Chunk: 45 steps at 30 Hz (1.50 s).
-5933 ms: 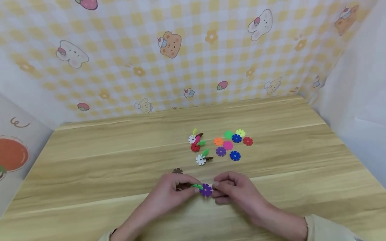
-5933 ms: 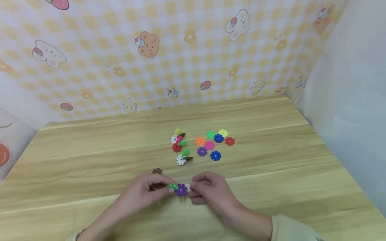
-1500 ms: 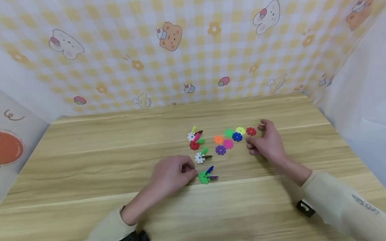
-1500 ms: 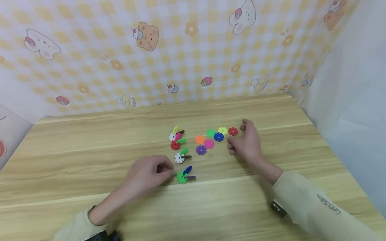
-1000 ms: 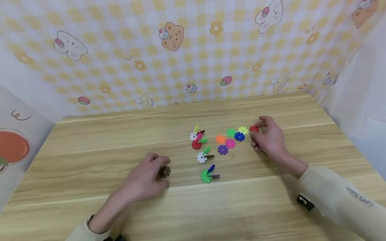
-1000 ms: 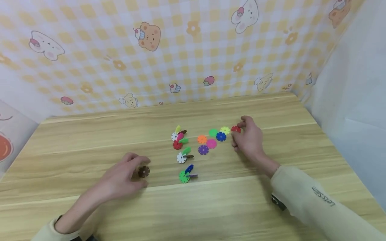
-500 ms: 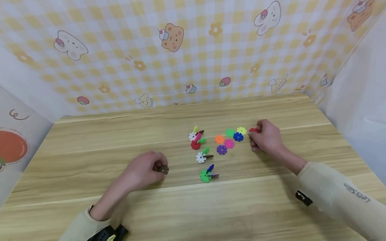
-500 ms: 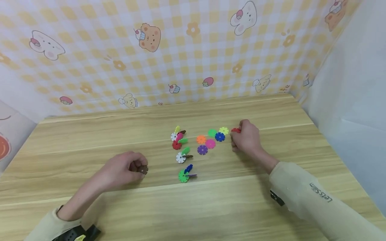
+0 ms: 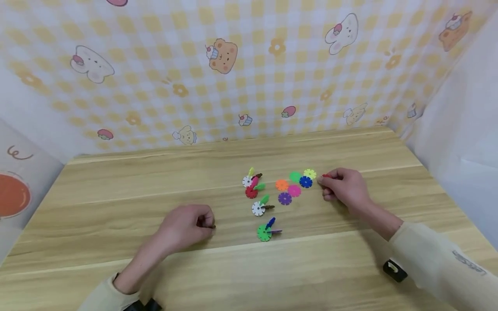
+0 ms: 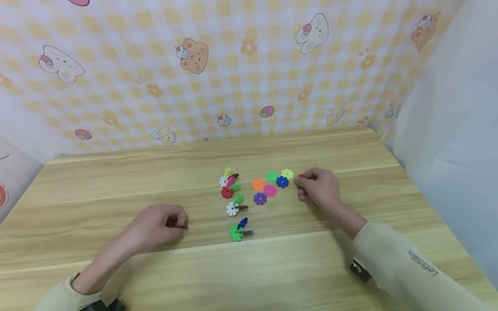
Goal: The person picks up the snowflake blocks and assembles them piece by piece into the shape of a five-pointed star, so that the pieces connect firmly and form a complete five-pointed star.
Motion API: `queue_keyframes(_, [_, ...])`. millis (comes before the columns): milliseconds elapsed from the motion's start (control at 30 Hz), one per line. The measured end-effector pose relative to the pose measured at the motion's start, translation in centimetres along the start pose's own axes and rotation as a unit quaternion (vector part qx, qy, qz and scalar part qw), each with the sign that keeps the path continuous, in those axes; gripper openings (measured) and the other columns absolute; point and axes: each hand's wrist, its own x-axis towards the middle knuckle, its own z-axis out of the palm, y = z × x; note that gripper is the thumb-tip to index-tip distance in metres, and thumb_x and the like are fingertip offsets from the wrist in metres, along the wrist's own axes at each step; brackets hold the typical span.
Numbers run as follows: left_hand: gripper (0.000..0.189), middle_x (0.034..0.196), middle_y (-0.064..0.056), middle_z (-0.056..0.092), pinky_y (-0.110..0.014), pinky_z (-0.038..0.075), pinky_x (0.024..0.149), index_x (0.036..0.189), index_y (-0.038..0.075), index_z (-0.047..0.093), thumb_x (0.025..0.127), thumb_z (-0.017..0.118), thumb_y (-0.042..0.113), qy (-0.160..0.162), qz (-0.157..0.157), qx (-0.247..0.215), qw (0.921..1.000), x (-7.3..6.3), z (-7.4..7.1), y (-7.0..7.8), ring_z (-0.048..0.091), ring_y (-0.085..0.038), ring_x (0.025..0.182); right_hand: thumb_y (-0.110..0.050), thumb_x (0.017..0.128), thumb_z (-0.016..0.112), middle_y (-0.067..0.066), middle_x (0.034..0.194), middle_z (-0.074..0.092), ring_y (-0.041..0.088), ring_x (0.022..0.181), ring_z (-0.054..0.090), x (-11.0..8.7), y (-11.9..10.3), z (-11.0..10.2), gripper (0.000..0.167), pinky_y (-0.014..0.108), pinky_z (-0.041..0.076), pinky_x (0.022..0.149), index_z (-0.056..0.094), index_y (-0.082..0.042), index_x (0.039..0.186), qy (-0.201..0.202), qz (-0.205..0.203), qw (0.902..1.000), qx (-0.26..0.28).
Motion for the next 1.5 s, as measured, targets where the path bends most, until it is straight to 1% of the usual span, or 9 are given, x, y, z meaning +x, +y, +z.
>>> queue_keyframes(100, [0.023, 0.071, 0.012, 0.06, -0.025, 0.043, 0.062, 0.076, 0.02, 0.061, 0.081, 0.083, 0.014, -0.012, 0.015, -0.037, 0.9991, -0.5, 0.5, 0.2, 0.052, -0.006, 0.066, -0.016, 0.099, 0.069, 0.0, 0.078, 0.071, 0.005, 0.062, 0.064, -1.0, 0.1, 0.3, 0.033, 0.024, 0.059, 0.061, 0.064, 0.013, 0.114, -0.011, 0.009, 0.9999, 0.004])
queue_keyframes(167, [0.02, 0.074, 0.013, 0.064, -0.024, 0.046, 0.064, 0.079, 0.019, 0.064, 0.082, 0.084, 0.015, -0.034, 0.024, -0.085, 0.9955, -0.8, 0.8, 0.6, 0.055, -0.005, 0.069, -0.02, 0.1, 0.068, 0.001, 0.082, 0.073, 0.006, 0.065, 0.065, -2.0, -0.1, 0.7, 0.036, 0.023, 0.059, 0.062, 0.067, 0.012, 0.118, -0.025, 0.012, 0.9996, -0.004])
queue_keyframes(300, [0.012, 0.083, 0.009, 0.072, -0.023, 0.052, 0.07, 0.088, 0.015, 0.07, 0.085, 0.082, 0.016, -0.078, 0.047, -0.189, 0.9778, -1.0, 1.4, 1.9, 0.064, -0.005, 0.076, -0.019, 0.102, 0.063, 0.005, 0.089, 0.073, 0.008, 0.069, 0.065, -4.5, -0.7, 2.2, 0.036, 0.025, 0.06, 0.066, 0.067, 0.01, 0.123, -0.081, 0.026, 0.9963, 0.015])
queue_keyframes(433, [0.007, 0.089, 0.005, 0.075, -0.023, 0.055, 0.071, 0.092, 0.012, 0.072, 0.088, 0.077, 0.01, -0.082, 0.058, -0.232, 0.9674, -1.0, 1.5, 3.4, 0.068, -0.006, 0.079, -0.016, 0.104, 0.059, 0.008, 0.09, 0.068, 0.011, 0.071, 0.062, -7.0, -1.3, 4.3, 0.031, 0.028, 0.06, 0.069, 0.068, 0.009, 0.119, -0.151, 0.057, 0.9854, 0.056])
queue_keyframes(533, [0.007, 0.091, 0.004, 0.075, -0.023, 0.056, 0.071, 0.093, 0.012, 0.073, 0.089, 0.074, 0.007, -0.073, 0.055, -0.243, 0.9658, -1.0, 1.6, 4.5, 0.068, -0.008, 0.08, -0.017, 0.103, 0.06, 0.007, 0.085, 0.066, 0.012, 0.068, 0.06, -8.5, -1.9, 5.6, 0.03, 0.028, 0.059, 0.066, 0.07, 0.008, 0.115, -0.176, 0.072, 0.979, 0.075])
queue_keyframes(667, [0.007, 0.092, 0.004, 0.076, -0.024, 0.056, 0.071, 0.094, 0.014, 0.075, 0.091, 0.074, 0.007, -0.064, 0.057, -0.262, 0.9613, -1.2, 2.0, 5.5, 0.07, -0.01, 0.082, -0.021, 0.101, 0.064, 0.003, 0.075, 0.062, 0.012, 0.064, 0.058, -9.9, -2.6, 6.9, 0.029, 0.028, 0.057, 0.063, 0.072, 0.006, 0.106, -0.199, 0.063, 0.973, 0.098])
queue_keyframes(833, [0.007, 0.093, 0.002, 0.077, -0.024, 0.057, 0.073, 0.095, 0.014, 0.075, 0.092, 0.074, 0.008, -0.067, 0.064, -0.281, 0.9554, -1.5, 2.4, 5.9, 0.072, -0.011, 0.086, -0.025, 0.1, 0.066, 0.002, 0.076, 0.061, 0.012, 0.065, 0.058, -11.3, -2.9, 8.1, 0.033, 0.029, 0.058, 0.064, 0.069, 0.007, 0.091, -0.238, 0.05, 0.9609, 0.132])
queue_keyframes(1100, [0.009, 0.091, -0.001, 0.076, -0.024, 0.057, 0.073, 0.094, 0.013, 0.076, 0.09, 0.075, 0.004, -0.066, 0.082, -0.287, 0.9522, -1.4, 3.0, 6.4, 0.07, -0.006, 0.082, -0.023, 0.1, 0.066, 0.002, 0.082, 0.064, 0.012, 0.068, 0.063, -12.2, -3.0, 9.3, 0.037, 0.033, 0.061, 0.067, 0.068, 0.014, 0.097, -0.267, 0.04, 0.9485, 0.165])
queue_keyframes(1500, [0.016, 0.087, 0.004, 0.076, -0.023, 0.057, 0.068, 0.091, 0.017, 0.077, 0.09, 0.073, 0.002, -0.022, 0.091, -0.245, 0.9649, -1.9, 3.7, 7.3, 0.066, -0.001, 0.077, -0.024, 0.101, 0.063, 0.001, 0.071, 0.063, 0.01, 0.056, 0.06, -12.2, -2.6, 9.2, 0.035, 0.03, 0.057, 0.057, 0.07, 0.009, 0.094, -0.27, 0.048, 0.9512, 0.142])
